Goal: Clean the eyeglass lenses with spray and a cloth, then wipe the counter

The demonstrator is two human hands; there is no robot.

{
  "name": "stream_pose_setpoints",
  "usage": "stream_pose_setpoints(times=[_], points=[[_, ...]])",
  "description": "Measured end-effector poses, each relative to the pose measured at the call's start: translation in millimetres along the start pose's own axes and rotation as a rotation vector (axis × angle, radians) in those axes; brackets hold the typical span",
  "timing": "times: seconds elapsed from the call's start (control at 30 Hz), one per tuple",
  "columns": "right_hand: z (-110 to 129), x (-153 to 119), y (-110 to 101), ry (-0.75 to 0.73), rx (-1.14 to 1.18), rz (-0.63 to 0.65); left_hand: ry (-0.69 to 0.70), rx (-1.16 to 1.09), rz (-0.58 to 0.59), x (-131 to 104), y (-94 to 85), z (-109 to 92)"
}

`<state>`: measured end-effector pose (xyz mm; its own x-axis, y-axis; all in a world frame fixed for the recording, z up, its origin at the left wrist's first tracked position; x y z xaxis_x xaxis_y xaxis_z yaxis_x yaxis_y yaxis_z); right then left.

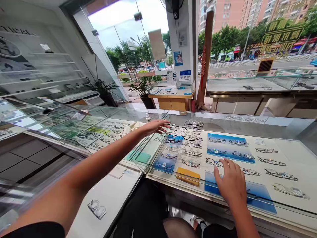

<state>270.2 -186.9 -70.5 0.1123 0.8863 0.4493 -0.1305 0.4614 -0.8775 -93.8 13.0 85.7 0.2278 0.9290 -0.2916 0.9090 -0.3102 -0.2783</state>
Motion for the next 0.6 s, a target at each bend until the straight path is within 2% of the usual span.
stream_pose_setpoints(times=[0.07, 0.2, 0.37, 0.6], points=[[1, 0, 0, 0.004, 0.007, -0.008, -0.079, 0.099, -0.116, 31, 8.7, 0], [3, 1, 0, 0.004, 0.023, -0.027, -0.155, 0.189, -0.204, 71, 17.4, 5], [5, 2, 1, 0.006, 0.034, -0.044, -0.217, 0.224, -0.256, 98, 18.1, 13], [6, 2, 1, 0.009, 0.019, -0.022, -0.262, 0.197, -0.325, 121, 12.3, 19]])
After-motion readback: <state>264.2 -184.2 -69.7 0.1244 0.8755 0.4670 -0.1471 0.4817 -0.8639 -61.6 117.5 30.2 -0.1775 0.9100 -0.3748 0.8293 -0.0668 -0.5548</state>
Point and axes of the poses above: each hand's wrist, its own x-axis towards the middle knuckle, its own y-axis out of the palm, z = x × y, the point moved 3 cm from there along x, towards the middle knuckle, and after that the axes turned 6 degrees about -x, right-handed, at the moved point
